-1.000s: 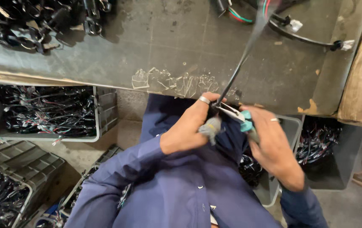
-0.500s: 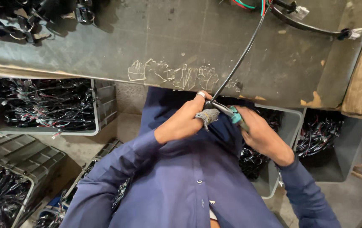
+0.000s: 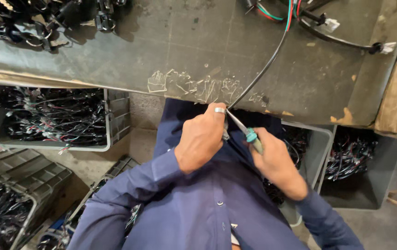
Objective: The person repeatedly strips the outer insulation from black electrical cables using pliers, exposing inner colored wires. They handle multiple cables one at a time, cut the insulation, and place the processed cables on the table.
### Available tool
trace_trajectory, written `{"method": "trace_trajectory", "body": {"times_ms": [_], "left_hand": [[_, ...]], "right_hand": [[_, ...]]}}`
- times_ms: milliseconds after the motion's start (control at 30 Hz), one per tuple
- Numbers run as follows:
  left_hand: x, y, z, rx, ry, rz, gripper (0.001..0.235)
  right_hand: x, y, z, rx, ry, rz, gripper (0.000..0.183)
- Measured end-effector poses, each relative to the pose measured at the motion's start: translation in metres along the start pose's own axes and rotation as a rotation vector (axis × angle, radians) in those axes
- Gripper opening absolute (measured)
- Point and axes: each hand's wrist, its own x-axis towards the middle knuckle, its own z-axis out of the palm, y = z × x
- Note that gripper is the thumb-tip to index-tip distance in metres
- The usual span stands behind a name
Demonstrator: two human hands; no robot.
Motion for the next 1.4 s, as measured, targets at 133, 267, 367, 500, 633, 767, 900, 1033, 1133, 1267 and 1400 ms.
{"method": "trace_trajectory", "body": {"times_ms": [133, 267, 367, 500, 633, 767, 900, 1033, 1133, 1267, 1400], "left_hand": [[-0.007, -0.005, -0.008, -0.02, -0.012, 0.053, 0.051], [-0.007, -0.01, -0.011, -0.051, -0.048, 0.032, 0.046], [-0.006, -0.007, -0.017, -0.277, -0.084, 0.071, 0.044], [-0.003, -0.001, -0.069, -0.488, -0.083, 0.203, 0.047], [0.011, -0.02, -0.163, -0.031, 0.253, 0.318, 0.043], [0.08, -0.039, -0.151, 0.55, 0.633, 0.296, 0.052], [0.181, -0.046, -0.089, 0.675, 0.344, 0.87, 0.054], [0.232, -0.055, -0.082, 0.673, 0.282, 0.957, 0.036], [0.208, -0.04, -0.093, -0.356, 0.165, 0.538, 0.021], [0.113, -0.004, -0.092, -0.79, -0.18, 0.458, 0.019], [0.03, 0.003, -0.038, -1.2, -0.753, -0.24, 0.011]], "right_hand": [[-0.005, -0.001, -0.007, 0.154, -0.126, -0.093, 0.046], [0.002, 0.017, 0.013, 0.126, -0.069, -0.087, 0.042], [0.011, 0.03, 0.038, 0.132, 0.054, -0.029, 0.04], [0.024, 0.027, 0.034, 0.184, 0.188, -0.403, 0.041], [0.029, 0.0, -0.024, 0.043, 0.437, -0.651, 0.041], [0.044, -0.013, -0.06, -0.428, 0.522, -0.465, 0.05], [0.056, -0.011, -0.059, -0.6, 0.48, -0.414, 0.052], [0.058, -0.014, -0.061, -0.519, 0.555, -0.386, 0.042], [0.053, -0.036, -0.057, -0.273, 0.703, -0.39, 0.031], [0.085, -0.076, -0.058, 1.205, 0.34, -0.142, 0.04], [0.114, -0.072, -0.099, 2.29, -0.245, -0.095, 0.04]]}}
